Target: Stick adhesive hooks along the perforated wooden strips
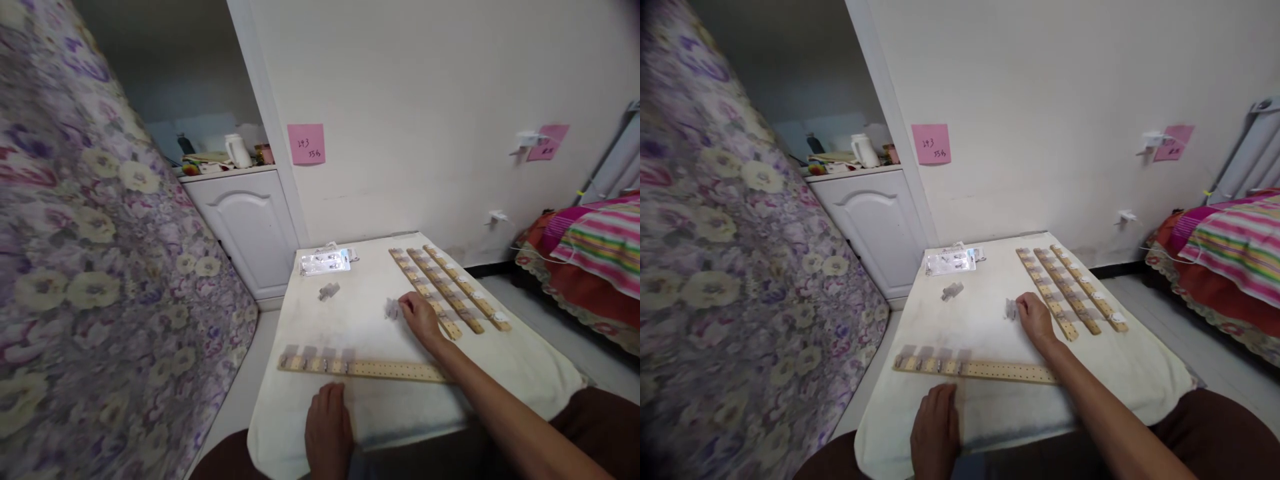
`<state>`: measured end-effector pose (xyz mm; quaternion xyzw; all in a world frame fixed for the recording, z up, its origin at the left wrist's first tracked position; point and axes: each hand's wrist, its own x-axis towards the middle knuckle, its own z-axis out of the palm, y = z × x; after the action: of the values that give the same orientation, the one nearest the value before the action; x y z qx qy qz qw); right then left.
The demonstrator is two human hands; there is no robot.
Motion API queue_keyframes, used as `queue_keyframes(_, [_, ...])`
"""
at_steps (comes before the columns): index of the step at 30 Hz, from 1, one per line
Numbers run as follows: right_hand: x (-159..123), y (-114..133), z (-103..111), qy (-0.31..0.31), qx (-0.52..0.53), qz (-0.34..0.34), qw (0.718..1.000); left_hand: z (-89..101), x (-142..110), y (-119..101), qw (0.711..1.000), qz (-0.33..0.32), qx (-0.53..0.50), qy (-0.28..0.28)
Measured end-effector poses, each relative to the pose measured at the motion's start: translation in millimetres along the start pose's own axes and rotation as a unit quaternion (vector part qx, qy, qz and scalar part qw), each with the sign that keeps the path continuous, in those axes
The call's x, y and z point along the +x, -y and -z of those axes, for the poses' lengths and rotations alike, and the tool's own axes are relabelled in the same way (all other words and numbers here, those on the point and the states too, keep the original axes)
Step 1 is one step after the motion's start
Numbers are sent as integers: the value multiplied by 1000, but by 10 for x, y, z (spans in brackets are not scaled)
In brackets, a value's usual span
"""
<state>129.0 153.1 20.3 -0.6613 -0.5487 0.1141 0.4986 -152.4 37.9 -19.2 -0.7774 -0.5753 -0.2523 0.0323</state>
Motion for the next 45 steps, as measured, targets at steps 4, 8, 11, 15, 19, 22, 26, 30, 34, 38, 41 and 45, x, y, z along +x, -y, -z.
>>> queue_keyframes(4, [-30,1,20,12,24,-33,999,13,13,-17,1000,1,-2,-8])
queue_keyframes(8, [-70,-8,51,36,41,-59,997,0,7,-5,1000,2,-22,-8])
queue_keyframes(11, [-96,-11,88,68,36,-58,995,-19,-6,12,999,1,-41,-18])
queue_keyframes(15, [-105,0,167,115,17,-40,992,-25,-14,15,999,5,-47,-16])
queue_keyframes(19, [-84,-5,219,135,10,-40,990,-19,-13,1,999,3,-34,-19])
queue_keyframes(22, [-69,-26,217,118,13,-52,992,-18,-14,-8,999,3,-33,-17])
queue_keyframes(26, [-92,7,221,109,45,-61,991,-30,-16,-7,999,7,-36,-11])
queue_keyframes(30, [-181,126,276,193,228,-120,947,-21,-15,-15,999,7,-37,-19])
queue_keyframes(34, [-325,202,259,241,339,-170,893,22,-3,-42,998,16,-61,-29])
queue_keyframes(38, [-464,199,78,264,292,-183,901,23,-22,-83,989,4,-142,-45])
queue_keyframes(41, [-545,205,-91,296,260,-145,908,-26,-72,-177,980,-17,-195,-45])
queue_keyframes(45, [-608,246,-255,323,199,-69,923,-118,-120,-350,984,-39,-174,-12])
